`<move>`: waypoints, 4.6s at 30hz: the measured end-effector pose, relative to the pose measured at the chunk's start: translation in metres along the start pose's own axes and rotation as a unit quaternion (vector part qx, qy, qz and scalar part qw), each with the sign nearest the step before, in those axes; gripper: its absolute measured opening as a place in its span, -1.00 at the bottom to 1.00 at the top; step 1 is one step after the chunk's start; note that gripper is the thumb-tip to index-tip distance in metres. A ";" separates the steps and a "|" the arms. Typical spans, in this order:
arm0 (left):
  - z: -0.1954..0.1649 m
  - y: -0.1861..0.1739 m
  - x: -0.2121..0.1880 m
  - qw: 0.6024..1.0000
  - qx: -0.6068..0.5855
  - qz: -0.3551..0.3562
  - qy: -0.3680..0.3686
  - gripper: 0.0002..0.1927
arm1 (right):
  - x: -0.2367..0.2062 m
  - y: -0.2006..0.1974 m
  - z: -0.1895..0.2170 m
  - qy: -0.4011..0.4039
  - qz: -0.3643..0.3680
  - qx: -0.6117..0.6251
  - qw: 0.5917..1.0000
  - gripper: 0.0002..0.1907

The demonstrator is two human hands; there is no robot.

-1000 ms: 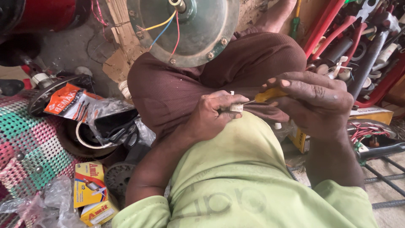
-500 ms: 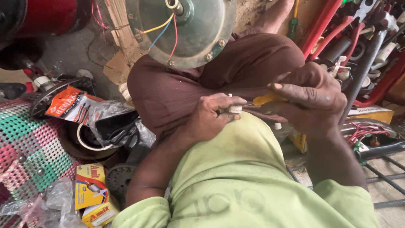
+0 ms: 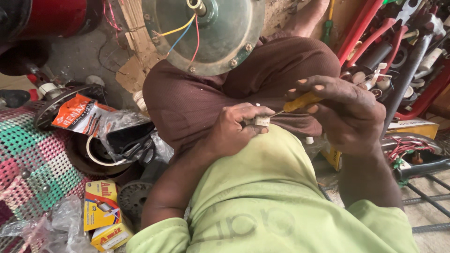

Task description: The person sits on the floor and uses a screwdriver to connect wires to a small white plastic component and a circular metal base. They manipulate the wires and tighten screws to secure the connections.

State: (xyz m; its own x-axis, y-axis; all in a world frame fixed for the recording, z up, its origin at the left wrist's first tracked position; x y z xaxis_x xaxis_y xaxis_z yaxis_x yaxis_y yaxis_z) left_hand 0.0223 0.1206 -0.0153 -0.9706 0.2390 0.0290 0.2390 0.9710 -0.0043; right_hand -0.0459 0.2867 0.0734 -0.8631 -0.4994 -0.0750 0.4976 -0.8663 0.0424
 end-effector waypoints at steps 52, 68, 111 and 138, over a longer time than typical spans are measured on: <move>0.028 0.005 -0.011 0.994 -0.049 0.006 -0.100 -0.63 | -0.007 -0.004 0.000 -0.026 -0.027 -0.082 0.996 -0.47; 0.027 0.005 -0.011 0.995 -0.058 -0.001 -0.086 -0.66 | -0.007 0.007 0.010 0.008 -0.038 -0.142 0.989 -0.46; -0.001 -0.081 -0.013 0.862 -0.414 -0.292 -0.016 -0.51 | 0.178 0.102 0.011 -0.076 0.083 -0.306 0.945 -0.76; -0.010 -0.144 0.044 0.942 -0.099 -0.314 0.066 -0.59 | 0.202 0.081 0.006 0.103 0.027 -0.447 0.888 -0.66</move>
State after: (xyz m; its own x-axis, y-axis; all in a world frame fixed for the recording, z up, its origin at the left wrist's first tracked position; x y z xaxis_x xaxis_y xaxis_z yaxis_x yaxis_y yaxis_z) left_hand -0.0549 -0.0087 -0.0038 -0.9136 -0.3972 0.0874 -0.3675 0.8983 0.2408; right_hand -0.1810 0.1158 0.0674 -0.8476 -0.4501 -0.2810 0.4869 -0.4492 -0.7491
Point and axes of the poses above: each hand's wrist, its own x-axis towards the middle knuckle, its own y-axis out of the palm, z = x × y, the point moved 9 cm from there along x, towards the middle knuckle, and after that the axes turned 10 degrees about y, right-handed, at the moved point
